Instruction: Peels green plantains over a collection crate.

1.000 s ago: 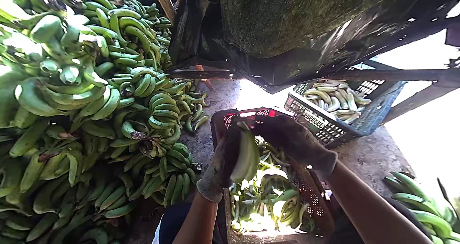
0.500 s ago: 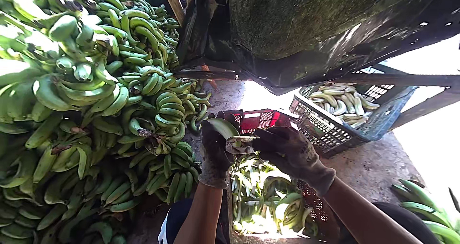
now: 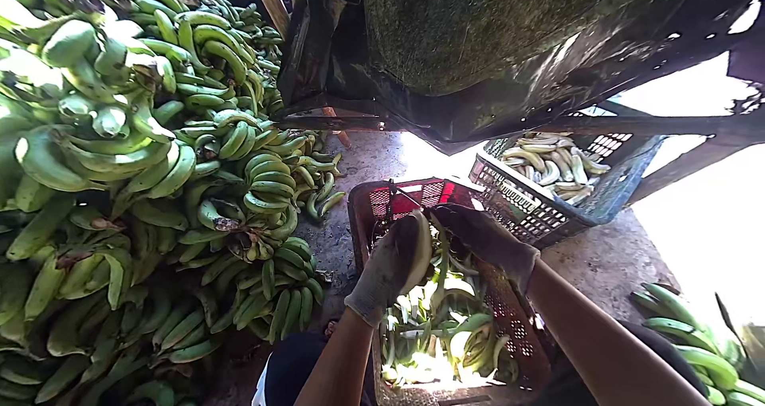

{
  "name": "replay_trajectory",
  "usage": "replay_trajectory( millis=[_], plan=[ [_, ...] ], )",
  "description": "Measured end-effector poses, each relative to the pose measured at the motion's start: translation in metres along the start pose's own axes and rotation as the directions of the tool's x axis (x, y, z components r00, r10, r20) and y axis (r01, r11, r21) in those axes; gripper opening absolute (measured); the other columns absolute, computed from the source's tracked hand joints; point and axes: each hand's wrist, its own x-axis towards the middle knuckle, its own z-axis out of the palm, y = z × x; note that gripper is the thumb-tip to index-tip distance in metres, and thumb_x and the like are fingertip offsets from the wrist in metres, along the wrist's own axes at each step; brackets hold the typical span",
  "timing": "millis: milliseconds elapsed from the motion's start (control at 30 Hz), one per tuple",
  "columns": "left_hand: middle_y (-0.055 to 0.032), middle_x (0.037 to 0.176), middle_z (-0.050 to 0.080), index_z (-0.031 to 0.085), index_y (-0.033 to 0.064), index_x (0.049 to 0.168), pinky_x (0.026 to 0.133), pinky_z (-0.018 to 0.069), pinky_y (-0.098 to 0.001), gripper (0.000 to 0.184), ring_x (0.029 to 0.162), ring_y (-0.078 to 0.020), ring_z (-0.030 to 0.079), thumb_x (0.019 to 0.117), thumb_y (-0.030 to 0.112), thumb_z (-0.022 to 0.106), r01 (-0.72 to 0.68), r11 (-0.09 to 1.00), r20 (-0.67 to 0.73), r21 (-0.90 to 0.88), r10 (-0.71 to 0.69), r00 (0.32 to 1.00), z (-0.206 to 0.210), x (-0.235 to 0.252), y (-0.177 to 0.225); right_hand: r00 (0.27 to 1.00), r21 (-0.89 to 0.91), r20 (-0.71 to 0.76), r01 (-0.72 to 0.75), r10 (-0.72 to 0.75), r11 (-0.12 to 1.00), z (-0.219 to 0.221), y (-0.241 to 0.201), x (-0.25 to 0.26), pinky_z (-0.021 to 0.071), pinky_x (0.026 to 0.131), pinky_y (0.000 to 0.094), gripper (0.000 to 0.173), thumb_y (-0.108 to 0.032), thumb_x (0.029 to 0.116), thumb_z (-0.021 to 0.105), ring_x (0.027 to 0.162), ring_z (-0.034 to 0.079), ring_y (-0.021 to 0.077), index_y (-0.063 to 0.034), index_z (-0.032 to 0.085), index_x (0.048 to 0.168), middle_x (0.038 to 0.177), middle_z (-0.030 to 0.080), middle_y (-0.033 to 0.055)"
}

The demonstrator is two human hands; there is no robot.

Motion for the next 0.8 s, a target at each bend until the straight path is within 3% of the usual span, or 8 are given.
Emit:
replay_trajectory(
  millis=[133,200,300,467,567,633,733,800],
  plan=[
    [-0.0083,0.084,0.067,0.057,0.0040,0.122,0.061,0.0597,-0.0315,0.030,0.068,-0.0158,0.067,0.1092,0.026,0.042,-0.088,0.875,-0.088,-0.476,0.052,0.995,-0.017,0.005,-0.006,0.903,-0.332,-0.072,0.378,-0.423,0.864,0.011,0.016,-0.008,0.0550,0.094,0.0432,0.041,-0.044,0.1049,0.051,0.105,0.067,0.0153,-0.0309,0.060,0.143,0.116,0.071,0.0017],
    [-0.0067,0.086,0.068,0.061,0.0043,0.117,0.067,0.0589,-0.0288,0.030,0.074,-0.0130,0.067,0.1094,0.025,0.040,-0.162,0.837,-0.140,-0.522,0.103,0.985,-0.027,0.003,-0.008,0.764,-0.496,-0.076,0.529,-0.641,0.689,0.019,0.028,-0.011,0.0564,0.091,0.0471,0.047,-0.049,0.0991,0.055,0.106,0.069,0.0207,-0.0351,0.060,0.143,0.114,0.073,0.0044],
    [-0.0074,0.094,0.067,0.063,0.0080,0.114,0.075,0.0588,-0.0307,0.038,0.084,-0.0147,0.067,0.1106,0.032,0.034,-0.086,0.683,-0.001,-0.725,0.125,0.992,-0.042,0.010,-0.012,0.579,-0.589,-0.058,0.637,-0.813,0.497,0.023,0.034,-0.013,0.0567,0.086,0.0458,0.048,-0.052,0.0955,0.057,0.100,0.070,0.0216,-0.0367,0.062,0.140,0.109,0.073,0.0059],
    [-0.0059,0.090,0.066,0.062,0.0086,0.111,0.073,0.0598,-0.0277,0.030,0.079,-0.0127,0.067,0.1096,0.025,0.038,-0.228,0.701,-0.092,-0.675,0.227,0.969,-0.047,0.008,-0.005,0.474,-0.645,-0.082,0.645,-0.877,0.409,0.018,0.027,-0.016,0.0552,0.090,0.0414,0.040,-0.055,0.0985,0.057,0.106,0.068,0.0164,-0.0376,0.066,0.134,0.116,0.073,0.0006],
    [-0.0067,0.093,0.067,0.061,0.0069,0.118,0.072,0.0597,-0.0308,0.036,0.082,-0.0141,0.068,0.1109,0.031,0.034,-0.275,0.787,-0.199,-0.552,0.196,0.960,-0.032,-0.002,-0.002,0.560,-0.617,-0.109,0.610,-0.821,0.497,0.018,0.025,-0.017,0.0564,0.090,0.0454,0.042,-0.054,0.0987,0.055,0.109,0.068,0.0196,-0.0372,0.065,0.136,0.119,0.073,0.0026],
    [-0.0044,0.094,0.067,0.059,0.0071,0.123,0.073,0.0587,-0.0281,0.037,0.082,-0.0113,0.067,0.1099,0.035,0.039,-0.321,0.862,-0.236,-0.392,0.243,0.941,-0.017,-0.010,0.002,0.709,-0.534,-0.171,0.517,-0.684,0.669,0.021,0.021,-0.017,0.0577,0.088,0.0451,0.043,-0.050,0.0986,0.055,0.107,0.069,0.0182,-0.0371,0.064,0.139,0.118,0.072,0.0018],
    [-0.0015,0.103,0.066,0.049,0.0076,0.143,0.076,0.0578,-0.0241,0.046,0.085,-0.0064,0.065,0.1100,0.036,0.034,-0.301,0.938,-0.148,-0.174,0.278,0.949,-0.001,-0.018,0.006,0.954,-0.244,-0.133,0.233,-0.270,0.941,0.011,0.001,-0.016,0.0580,0.080,0.0381,0.037,-0.042,0.1060,0.052,0.089,0.068,0.0122,-0.0304,0.061,0.140,0.105,0.072,0.0010],
    [-0.0040,0.093,0.067,0.054,0.0085,0.140,0.062,0.0575,-0.0264,0.043,0.071,-0.0103,0.065,0.1099,0.033,0.034,-0.196,0.953,-0.115,-0.231,0.174,0.978,0.005,-0.018,0.010,0.999,-0.030,-0.037,0.020,-0.021,0.999,0.003,-0.004,-0.011,0.0568,0.063,0.0337,0.037,-0.044,0.1069,0.050,0.068,0.065,0.0129,-0.0225,0.063,0.134,0.088,0.068,0.0039]
  ],
)
